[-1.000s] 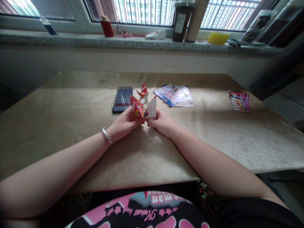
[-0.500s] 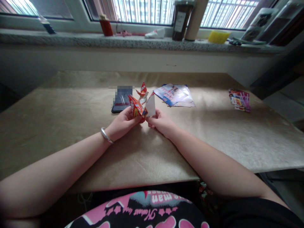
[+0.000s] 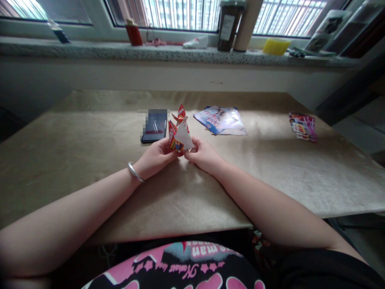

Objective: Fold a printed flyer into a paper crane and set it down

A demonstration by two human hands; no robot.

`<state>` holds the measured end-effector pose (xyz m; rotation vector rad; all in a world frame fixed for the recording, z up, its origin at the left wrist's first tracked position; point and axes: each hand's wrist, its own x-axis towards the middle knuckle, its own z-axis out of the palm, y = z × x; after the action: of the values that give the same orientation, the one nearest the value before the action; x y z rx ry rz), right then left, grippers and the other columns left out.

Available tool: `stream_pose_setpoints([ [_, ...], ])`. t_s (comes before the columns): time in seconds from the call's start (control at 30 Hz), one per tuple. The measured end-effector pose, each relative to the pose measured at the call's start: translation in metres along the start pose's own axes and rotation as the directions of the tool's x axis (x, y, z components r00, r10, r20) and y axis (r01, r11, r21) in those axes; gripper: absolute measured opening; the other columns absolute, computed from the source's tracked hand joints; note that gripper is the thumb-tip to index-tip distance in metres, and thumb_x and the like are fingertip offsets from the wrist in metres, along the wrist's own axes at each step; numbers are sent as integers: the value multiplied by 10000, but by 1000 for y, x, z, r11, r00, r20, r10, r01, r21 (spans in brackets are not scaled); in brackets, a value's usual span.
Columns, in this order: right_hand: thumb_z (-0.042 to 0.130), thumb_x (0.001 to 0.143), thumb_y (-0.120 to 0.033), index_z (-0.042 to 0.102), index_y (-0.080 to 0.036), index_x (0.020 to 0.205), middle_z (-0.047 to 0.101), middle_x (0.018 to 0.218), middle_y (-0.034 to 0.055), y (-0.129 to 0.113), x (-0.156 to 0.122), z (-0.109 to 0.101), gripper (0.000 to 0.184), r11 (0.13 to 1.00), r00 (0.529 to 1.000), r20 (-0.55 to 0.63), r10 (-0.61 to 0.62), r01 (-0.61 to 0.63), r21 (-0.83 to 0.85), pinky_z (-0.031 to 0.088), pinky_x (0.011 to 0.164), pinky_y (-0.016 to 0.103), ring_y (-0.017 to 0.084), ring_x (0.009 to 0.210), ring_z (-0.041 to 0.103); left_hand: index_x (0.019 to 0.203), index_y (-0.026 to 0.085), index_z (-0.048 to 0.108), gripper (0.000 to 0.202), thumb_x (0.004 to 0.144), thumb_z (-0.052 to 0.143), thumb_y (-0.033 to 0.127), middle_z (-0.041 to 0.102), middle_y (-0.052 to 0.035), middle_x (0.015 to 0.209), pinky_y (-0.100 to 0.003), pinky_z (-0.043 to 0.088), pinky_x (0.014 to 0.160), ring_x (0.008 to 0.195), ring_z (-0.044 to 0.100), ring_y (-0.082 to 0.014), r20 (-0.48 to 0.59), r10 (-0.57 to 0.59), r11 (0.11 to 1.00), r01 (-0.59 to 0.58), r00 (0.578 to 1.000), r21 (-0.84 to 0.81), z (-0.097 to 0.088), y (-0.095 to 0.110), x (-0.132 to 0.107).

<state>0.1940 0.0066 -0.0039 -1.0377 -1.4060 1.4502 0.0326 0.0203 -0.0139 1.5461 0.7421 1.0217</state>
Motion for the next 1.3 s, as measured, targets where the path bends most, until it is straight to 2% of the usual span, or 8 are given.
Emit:
stream_pose_setpoints([
  [0.2, 726, 625, -367, 543, -182, 780, 545, 567, -56, 0, -1, -4, 303, 1000, 1000, -19, 5, -5, -6, 317, 428, 202, 64, 462, 437, 900, 131, 619, 413, 710, 713, 486, 656, -37, 816, -250, 477, 695, 721, 582, -120, 25, -9, 997, 11, 1000, -76, 1, 3, 0],
  [0.33, 720, 644, -469, 562, -196, 777, 557, 610, -40, -1, -1, -5, 343, 997, 995, -63, -72, 69, -40, 341, 460, 214, 80, 519, 450, 906, 129, 621, 432, 708, 710, 503, 652, -48, 839, -255, 469, 704, 743, 579, -131, 0, -15, 1000, 15, 1000, -22, 0, 4, -2],
  [0.47, 721, 669, -455, 583, -194, 805, 624, 737, -2, 0, -1, -7, 325, 978, 983, -42, -177, 171, -123, 421, 589, 254, 119, 649, 532, 925, 128, 605, 401, 766, 661, 492, 643, -58, 860, -245, 471, 692, 762, 587, -134, -12, 22, 999, -21, 1000, 44, -2, 2, -3],
  [0.57, 690, 718, -442, 603, -189, 845, 658, 822, 26, 3, -1, -10, 295, 959, 978, -2, -209, 204, -198, 439, 642, 276, 148, 726, 576, 922, 144, 560, 363, 784, 657, 466, 628, -41, 850, -241, 493, 684, 742, 599, -120, -36, 74, 997, -75, 997, -17, -3, 0, -2],
  [0.77, 650, 758, -463, 571, -202, 871, 671, 794, 22, 5, -5, -8, 295, 957, 973, -42, -225, 213, -195, 434, 581, 252, 151, 717, 621, 854, 148, 549, 318, 760, 702, 410, 612, -10, 794, -243, 521, 686, 713, 602, -105, -81, 106, 992, -110, 991, -54, -2, 0, -2],
  [0.87, 649, 750, -485, 564, -205, 802, 653, 743, 8, 2, -6, -7, 298, 954, 963, -111, -247, 221, -202, 448, 580, 252, 139, 681, 612, 849, 147, 570, 299, 766, 692, 407, 621, -13, 795, -251, 530, 704, 725, 609, -112, -72, 125, 992, -127, 989, -22, -1, 2, -2],
  [1.1, 670, 738, -459, 567, -191, 707, 607, 693, -3, 1, -6, -6, 289, 947, 960, -112, -257, 227, -227, 471, 593, 262, 128, 658, 580, 922, 159, 528, 309, 790, 670, 399, 630, -17, 824, -248, 549, 676, 724, 631, -118, -96, 129, 991, -133, 987, -31, 1, 4, -5],
  [1.3, 665, 766, -392, 599, -199, 862, 669, 793, 10, 3, -7, -5, 225, 934, 943, -95, -320, 297, -198, 512, 662, 281, 150, 752, 647, 825, 161, 540, 221, 788, 677, 331, 601, 20, 763, -204, 552, 620, 651, 618, -83, -189, 221, 974, -227, 957, -9, 3, 5, -5],
])
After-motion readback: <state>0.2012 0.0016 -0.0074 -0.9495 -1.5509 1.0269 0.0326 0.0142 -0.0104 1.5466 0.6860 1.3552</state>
